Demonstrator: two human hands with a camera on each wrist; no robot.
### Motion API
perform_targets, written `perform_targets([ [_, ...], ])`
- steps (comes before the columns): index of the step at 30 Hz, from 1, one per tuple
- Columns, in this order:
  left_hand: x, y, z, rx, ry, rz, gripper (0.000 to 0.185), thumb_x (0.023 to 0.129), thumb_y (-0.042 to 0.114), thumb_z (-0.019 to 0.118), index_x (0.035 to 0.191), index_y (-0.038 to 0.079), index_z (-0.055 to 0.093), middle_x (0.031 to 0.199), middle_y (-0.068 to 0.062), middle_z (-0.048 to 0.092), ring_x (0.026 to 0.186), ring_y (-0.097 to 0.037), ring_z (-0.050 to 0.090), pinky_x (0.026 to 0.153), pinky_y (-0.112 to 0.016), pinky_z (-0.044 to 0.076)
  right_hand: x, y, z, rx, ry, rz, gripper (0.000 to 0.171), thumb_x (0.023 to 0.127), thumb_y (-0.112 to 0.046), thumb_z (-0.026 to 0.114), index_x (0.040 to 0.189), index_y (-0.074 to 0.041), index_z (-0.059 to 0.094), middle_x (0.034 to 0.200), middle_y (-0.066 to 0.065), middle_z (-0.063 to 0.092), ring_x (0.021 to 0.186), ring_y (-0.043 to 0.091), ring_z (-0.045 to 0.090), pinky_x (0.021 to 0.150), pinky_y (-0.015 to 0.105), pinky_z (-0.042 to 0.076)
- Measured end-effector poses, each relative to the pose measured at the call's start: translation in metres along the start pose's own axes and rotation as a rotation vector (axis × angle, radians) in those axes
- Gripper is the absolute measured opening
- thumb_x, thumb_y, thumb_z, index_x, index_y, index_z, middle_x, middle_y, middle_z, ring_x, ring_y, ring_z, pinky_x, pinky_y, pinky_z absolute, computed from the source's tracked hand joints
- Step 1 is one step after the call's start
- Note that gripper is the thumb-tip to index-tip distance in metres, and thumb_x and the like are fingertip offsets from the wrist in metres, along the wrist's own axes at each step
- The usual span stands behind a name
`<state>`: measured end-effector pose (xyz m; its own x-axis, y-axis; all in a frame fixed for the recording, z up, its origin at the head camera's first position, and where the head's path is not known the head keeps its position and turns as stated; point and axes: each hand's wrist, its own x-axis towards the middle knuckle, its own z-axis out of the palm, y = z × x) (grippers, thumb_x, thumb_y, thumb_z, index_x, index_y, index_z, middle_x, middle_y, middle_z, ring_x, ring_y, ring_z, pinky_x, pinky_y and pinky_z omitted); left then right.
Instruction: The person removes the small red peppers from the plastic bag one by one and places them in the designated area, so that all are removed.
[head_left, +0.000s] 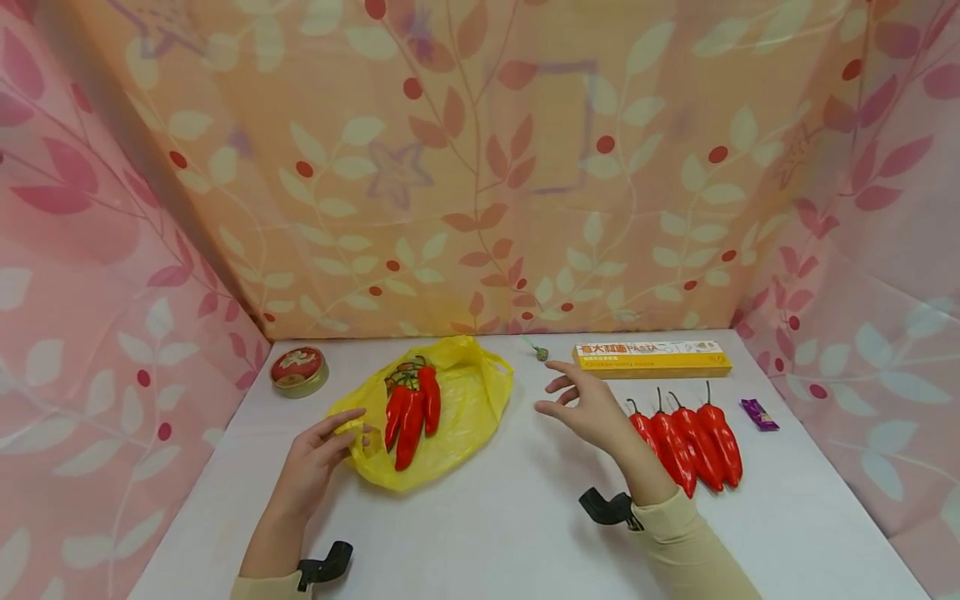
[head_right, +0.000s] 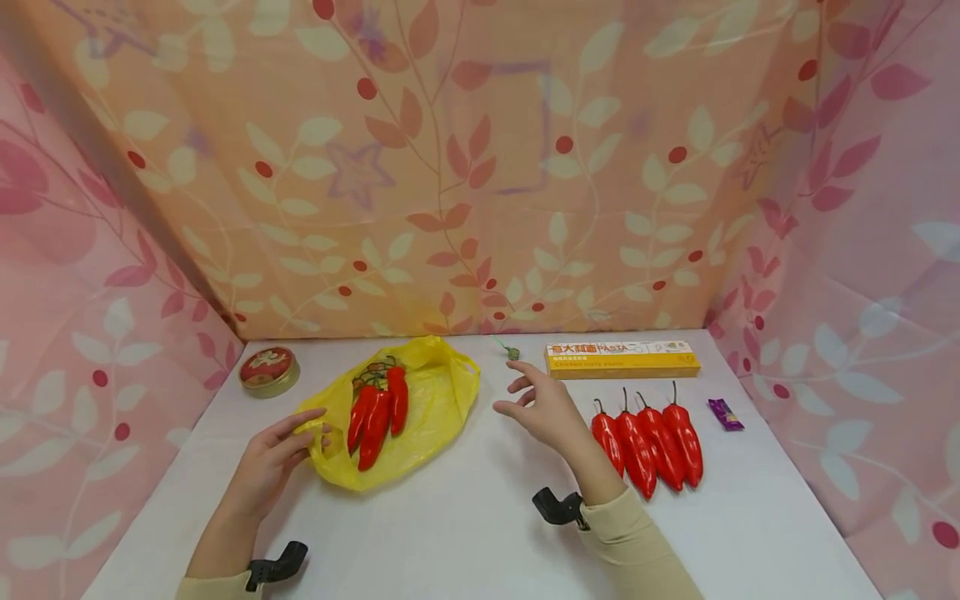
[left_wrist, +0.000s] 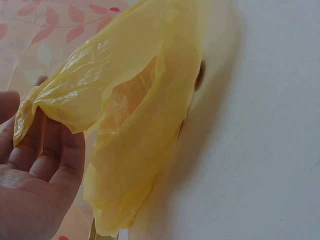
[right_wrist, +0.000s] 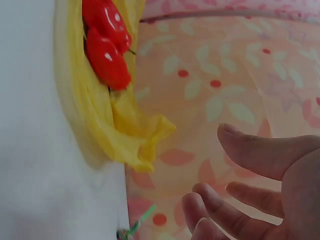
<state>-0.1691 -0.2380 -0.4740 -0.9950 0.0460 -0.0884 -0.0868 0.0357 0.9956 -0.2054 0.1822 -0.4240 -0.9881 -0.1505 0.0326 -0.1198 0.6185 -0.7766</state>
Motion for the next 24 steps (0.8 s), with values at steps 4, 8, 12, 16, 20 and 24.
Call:
perform_targets([
  [4, 0.001, -0.001, -0.001, 0.011, -0.001, 0.001, 0.044, 0.105, 0.023, 0.055, 0.144, 0.002, 0.052, 0.149, -0.012, 0.045, 0.115, -0.008, 0.064, 0.096, -0.018, 0.051, 0.013, -0.009, 0.019, 0.022, -0.034, -0.027, 0.068, 0.085, -0.034, 0.082, 0.146, -0.024, 0.052, 0.112, 0.002, 0.07, 0.098, 0.02, 0.065, 0.081, 0.035, 0.058],
  [8, 0.002, -0.002, -0.001, 0.013, 0.007, -0.006, 0.043, 0.105, 0.024, 0.055, 0.143, 0.003, 0.053, 0.148, -0.012, 0.047, 0.116, -0.009, 0.063, 0.095, -0.018, 0.051, 0.024, -0.018, 0.034, 0.055, -0.058, -0.067, 0.069, 0.085, -0.033, 0.082, 0.146, -0.02, 0.052, 0.115, 0.008, 0.071, 0.097, 0.019, 0.066, 0.082, 0.036, 0.058],
  [12, 0.002, -0.003, -0.001, 0.007, 0.004, -0.017, 0.044, 0.105, 0.024, 0.055, 0.144, 0.004, 0.053, 0.148, -0.011, 0.047, 0.116, -0.01, 0.062, 0.096, -0.019, 0.051, 0.033, -0.028, 0.046, 0.087, -0.077, -0.084, 0.07, 0.085, -0.031, 0.082, 0.146, -0.016, 0.052, 0.118, 0.012, 0.07, 0.097, 0.02, 0.066, 0.082, 0.037, 0.058],
  [16, 0.002, -0.003, 0.0, 0.004, -0.003, -0.021, 0.045, 0.105, 0.026, 0.056, 0.144, 0.004, 0.053, 0.15, -0.008, 0.045, 0.118, -0.011, 0.061, 0.096, -0.019, 0.051, 0.046, -0.038, 0.058, 0.117, -0.091, -0.071, 0.066, 0.085, -0.03, 0.082, 0.144, -0.017, 0.055, 0.119, 0.011, 0.069, 0.099, 0.022, 0.067, 0.083, 0.037, 0.059],
  [20, 0.001, 0.0, 0.001, 0.002, 0.002, -0.02, 0.044, 0.105, 0.025, 0.055, 0.144, 0.004, 0.053, 0.149, -0.009, 0.045, 0.118, -0.012, 0.061, 0.096, -0.019, 0.051, 0.062, -0.047, 0.072, 0.131, -0.13, -0.082, 0.063, 0.087, -0.031, 0.081, 0.143, -0.018, 0.055, 0.121, 0.008, 0.069, 0.103, 0.025, 0.068, 0.086, 0.038, 0.059],
  [24, 0.0, 0.001, 0.002, -0.004, 0.005, -0.027, 0.044, 0.105, 0.023, 0.055, 0.144, 0.003, 0.052, 0.149, -0.01, 0.045, 0.117, -0.012, 0.061, 0.096, -0.019, 0.051, 0.075, -0.056, 0.089, 0.15, -0.17, -0.094, 0.062, 0.088, -0.031, 0.079, 0.143, -0.014, 0.056, 0.124, 0.01, 0.067, 0.107, 0.029, 0.068, 0.089, 0.039, 0.058],
])
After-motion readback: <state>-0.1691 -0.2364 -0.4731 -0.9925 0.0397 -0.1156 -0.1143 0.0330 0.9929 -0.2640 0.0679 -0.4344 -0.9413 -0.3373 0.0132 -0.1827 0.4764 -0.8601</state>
